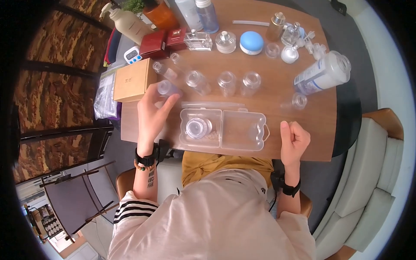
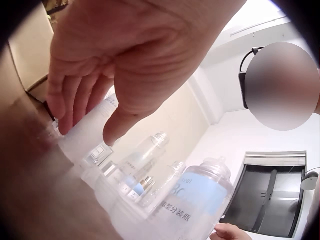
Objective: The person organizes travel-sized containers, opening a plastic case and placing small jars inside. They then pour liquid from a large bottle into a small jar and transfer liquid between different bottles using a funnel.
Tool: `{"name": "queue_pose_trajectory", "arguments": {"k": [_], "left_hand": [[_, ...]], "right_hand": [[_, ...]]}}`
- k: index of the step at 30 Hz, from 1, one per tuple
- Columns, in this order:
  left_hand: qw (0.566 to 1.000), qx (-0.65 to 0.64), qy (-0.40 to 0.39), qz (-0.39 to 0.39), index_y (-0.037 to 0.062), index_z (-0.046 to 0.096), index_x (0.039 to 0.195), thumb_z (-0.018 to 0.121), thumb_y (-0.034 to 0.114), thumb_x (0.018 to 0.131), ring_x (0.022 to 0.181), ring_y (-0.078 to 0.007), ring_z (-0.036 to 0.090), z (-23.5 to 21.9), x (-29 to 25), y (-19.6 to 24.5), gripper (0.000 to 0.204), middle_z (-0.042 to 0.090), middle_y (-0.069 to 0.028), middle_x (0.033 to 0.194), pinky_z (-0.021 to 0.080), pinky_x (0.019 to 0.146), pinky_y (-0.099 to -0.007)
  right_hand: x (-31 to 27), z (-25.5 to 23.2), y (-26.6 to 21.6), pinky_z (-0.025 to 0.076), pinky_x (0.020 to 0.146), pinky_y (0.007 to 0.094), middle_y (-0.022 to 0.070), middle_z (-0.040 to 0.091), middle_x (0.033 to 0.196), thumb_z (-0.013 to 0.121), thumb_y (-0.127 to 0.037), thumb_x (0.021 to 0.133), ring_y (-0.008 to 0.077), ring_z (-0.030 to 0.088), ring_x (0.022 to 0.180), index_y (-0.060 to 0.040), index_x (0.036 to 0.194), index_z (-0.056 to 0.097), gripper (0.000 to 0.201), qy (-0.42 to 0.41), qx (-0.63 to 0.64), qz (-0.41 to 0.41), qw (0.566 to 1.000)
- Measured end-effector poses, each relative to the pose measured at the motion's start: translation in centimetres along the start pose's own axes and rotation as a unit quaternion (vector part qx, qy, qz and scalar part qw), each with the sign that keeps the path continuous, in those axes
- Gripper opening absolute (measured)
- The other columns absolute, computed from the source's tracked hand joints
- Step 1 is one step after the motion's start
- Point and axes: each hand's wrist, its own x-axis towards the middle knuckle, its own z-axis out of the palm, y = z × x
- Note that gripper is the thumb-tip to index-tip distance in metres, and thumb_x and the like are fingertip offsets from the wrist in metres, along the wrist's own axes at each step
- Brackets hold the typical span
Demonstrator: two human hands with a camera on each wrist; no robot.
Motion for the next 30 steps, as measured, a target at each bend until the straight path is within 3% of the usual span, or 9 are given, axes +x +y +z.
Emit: {"name": "queue_pose_trajectory", "arguments": {"k": [10, 12, 14, 16, 17, 18, 21, 26, 30], "left_hand": [[0.996, 0.079, -0.009, -0.026, 0.0008, 0.067, 0.125, 0.087, 0.012, 0.087, 0.098, -0.0249, 0.076, 0.6, -0.4, -0.1, 0.044, 0.079, -0.0143, 0.112, 0.059, 0.087, -0.0384], [0.992, 0.114, 0.053, 0.015, 0.0006, 0.068, 0.124, 0.086, 0.011, 0.087, 0.108, -0.0230, 0.074, 0.3, -1.5, 0.0, 0.043, 0.077, -0.0162, 0.120, 0.058, 0.089, -0.0379], [0.990, 0.109, 0.075, 0.041, 0.0012, 0.067, 0.119, 0.086, 0.011, 0.087, 0.102, -0.0206, 0.069, -0.4, -3.2, 1.1, 0.038, 0.073, -0.0127, 0.113, 0.054, 0.085, -0.0348], [0.988, 0.114, 0.108, 0.011, 0.0025, 0.067, 0.112, 0.085, 0.011, 0.089, 0.087, -0.0186, 0.060, -1.4, -5.4, 1.7, 0.031, 0.066, -0.0064, 0.099, 0.049, 0.078, -0.0323], [0.994, 0.054, 0.091, -0.026, 0.0024, 0.066, 0.104, 0.079, 0.011, 0.095, 0.083, -0.0176, 0.051, -1.2, -6.4, 2.2, 0.018, 0.059, -0.0044, 0.095, 0.045, 0.078, -0.0314], [0.994, 0.052, 0.094, -0.029, 0.0024, 0.066, 0.104, 0.079, 0.011, 0.095, 0.083, -0.0176, 0.051, -1.3, -7.3, 2.4, 0.018, 0.059, -0.0044, 0.095, 0.045, 0.078, -0.0314], [0.998, -0.044, -0.040, -0.033, 0.0026, 0.068, 0.100, 0.069, 0.016, 0.105, 0.098, -0.0187, 0.051, -0.7, -8.8, 3.9, 0.014, 0.060, -0.0056, 0.101, 0.042, 0.090, -0.0322], [0.997, -0.072, 0.010, -0.015, 0.0026, 0.069, 0.097, 0.072, 0.019, 0.104, 0.102, -0.0229, 0.051, 0.9, -9.5, 3.1, 0.018, 0.059, -0.0061, 0.101, 0.041, 0.094, -0.0349], [0.999, -0.028, 0.044, 0.005, 0.0022, 0.068, 0.093, 0.074, 0.015, 0.101, 0.096, -0.0226, 0.051, 0.7, -10.0, 2.9, 0.016, 0.060, -0.0066, 0.096, 0.042, 0.090, -0.0338]], "right_hand": [[0.3, 0.1, -0.1, 0.021, 0.052, 0.0312, -0.0016, 0.027, 0.061, 0.072, -0.003, 0.101, 0.0083, 0.024, 0.059, -0.0062, 0.068, 0.031, 0.052, -0.025, 0.009, 0.016, 1.000], [0.3, 0.1, -0.2, 0.021, 0.051, 0.0311, -0.0016, 0.027, 0.060, 0.072, -0.003, 0.100, 0.0081, 0.024, 0.059, -0.0061, 0.067, 0.031, 0.053, -0.032, 0.017, 0.007, 0.999], [0.3, 0.0, -0.2, 0.021, 0.051, 0.0308, -0.0015, 0.027, 0.060, 0.072, -0.003, 0.100, 0.0080, 0.025, 0.059, -0.0060, 0.067, 0.031, 0.053, -0.032, 0.025, 0.010, 0.999], [0.2, 0.1, -0.3, 0.022, 0.051, 0.0306, -0.0014, 0.028, 0.060, 0.072, -0.003, 0.100, 0.0079, 0.025, 0.059, -0.0059, 0.067, 0.031, 0.053, -0.035, 0.031, 0.011, 0.999], [0.2, 0.1, -0.4, 0.022, 0.051, 0.0305, -0.0015, 0.028, 0.060, 0.072, -0.002, 0.100, 0.0078, 0.025, 0.059, -0.0059, 0.067, 0.032, 0.053, -0.033, 0.021, 0.012, 0.999], [0.2, 0.1, -0.6, 0.022, 0.051, 0.0305, -0.0015, 0.029, 0.060, 0.072, -0.002, 0.100, 0.0076, 0.025, 0.059, -0.0059, 0.067, 0.032, 0.052, -0.033, 0.010, 0.012, 0.999], [0.0, 0.2, -0.5, 0.022, 0.051, 0.0305, -0.0008, 0.029, 0.060, 0.074, 0.000, 0.098, 0.0083, 0.025, 0.058, -0.0059, 0.067, 0.032, 0.052, -0.025, 0.023, -0.003, 0.999], [-0.3, 0.2, -0.4, 0.022, 0.051, 0.0300, 0.0013, 0.030, 0.060, 0.077, 0.006, 0.093, 0.0106, 0.025, 0.056, -0.0058, 0.068, 0.033, 0.052, 0.021, -0.009, -0.050, 0.998], [-1.0, 0.5, -1.2, 0.023, 0.051, 0.0300, 0.0017, 0.033, 0.061, 0.079, 0.007, 0.090, 0.0109, 0.026, 0.056, -0.0054, 0.068, 0.035, 0.051, 0.034, -0.022, -0.069, 0.997]]}}
